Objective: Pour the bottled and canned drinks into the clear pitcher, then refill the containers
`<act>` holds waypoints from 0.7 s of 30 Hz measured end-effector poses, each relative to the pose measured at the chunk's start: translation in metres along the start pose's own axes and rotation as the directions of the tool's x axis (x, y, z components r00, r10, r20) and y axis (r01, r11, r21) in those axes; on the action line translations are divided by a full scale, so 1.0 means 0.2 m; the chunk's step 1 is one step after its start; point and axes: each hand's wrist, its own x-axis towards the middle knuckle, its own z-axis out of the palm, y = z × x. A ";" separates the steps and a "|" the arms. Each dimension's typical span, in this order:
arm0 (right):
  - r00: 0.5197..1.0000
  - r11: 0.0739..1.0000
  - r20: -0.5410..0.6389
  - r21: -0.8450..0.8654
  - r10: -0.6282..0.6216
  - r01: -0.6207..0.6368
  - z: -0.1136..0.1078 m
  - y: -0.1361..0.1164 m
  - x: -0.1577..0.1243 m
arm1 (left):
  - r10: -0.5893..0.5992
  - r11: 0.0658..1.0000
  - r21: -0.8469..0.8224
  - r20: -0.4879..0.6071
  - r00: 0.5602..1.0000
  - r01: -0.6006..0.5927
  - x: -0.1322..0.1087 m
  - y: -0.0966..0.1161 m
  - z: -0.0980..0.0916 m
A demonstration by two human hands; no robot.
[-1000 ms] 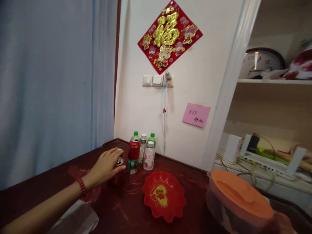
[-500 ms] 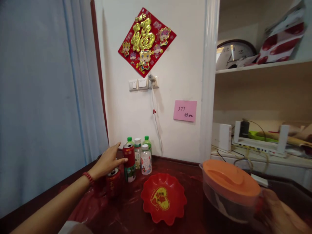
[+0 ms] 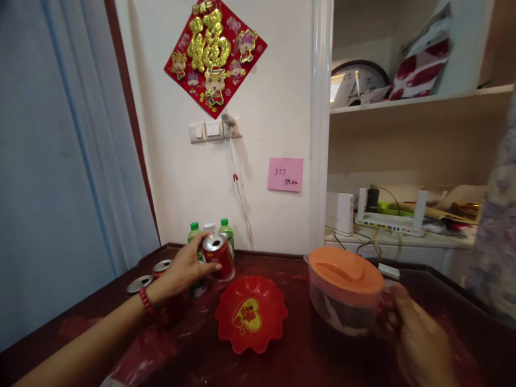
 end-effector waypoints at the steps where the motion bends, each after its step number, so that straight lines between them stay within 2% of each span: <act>1: 1.000 1.000 0.022 -0.005 0.009 -0.008 0.00 0.00 -0.01 | 0.032 0.994 -0.110 0.058 0.998 -0.026 -0.04 0.02 0.08; 4: 0.999 1.000 0.047 -0.008 0.016 -0.015 0.01 -0.01 -0.02 | 0.059 0.953 -0.302 0.199 0.978 0.004 -0.14 0.00 0.31; 6: 0.999 1.000 0.037 0.006 -0.007 0.006 0.01 -0.01 -0.04 | 0.038 0.941 -0.336 0.224 0.974 0.041 -0.18 -0.04 0.44; 8: 0.999 0.999 0.021 0.029 -0.042 0.041 0.02 -0.01 -0.05 | 0.024 0.933 -0.354 0.222 0.975 0.058 -0.21 -0.09 0.51; 12: 0.997 0.996 0.000 0.042 -0.081 0.081 0.05 0.00 -0.07 | -0.001 0.920 -0.383 0.206 0.978 0.082 -0.22 -0.14 0.57; 17: 0.993 0.995 -0.051 -0.001 -0.102 0.102 0.10 0.00 -0.06 | 0.080 0.863 -0.503 0.248 0.966 0.058 -0.25 -0.17 0.58; 21: 0.986 0.987 -0.067 -0.052 -0.153 0.149 0.16 -0.03 -0.03 | 0.046 0.867 -0.493 0.225 0.973 0.073 -0.26 -0.19 0.61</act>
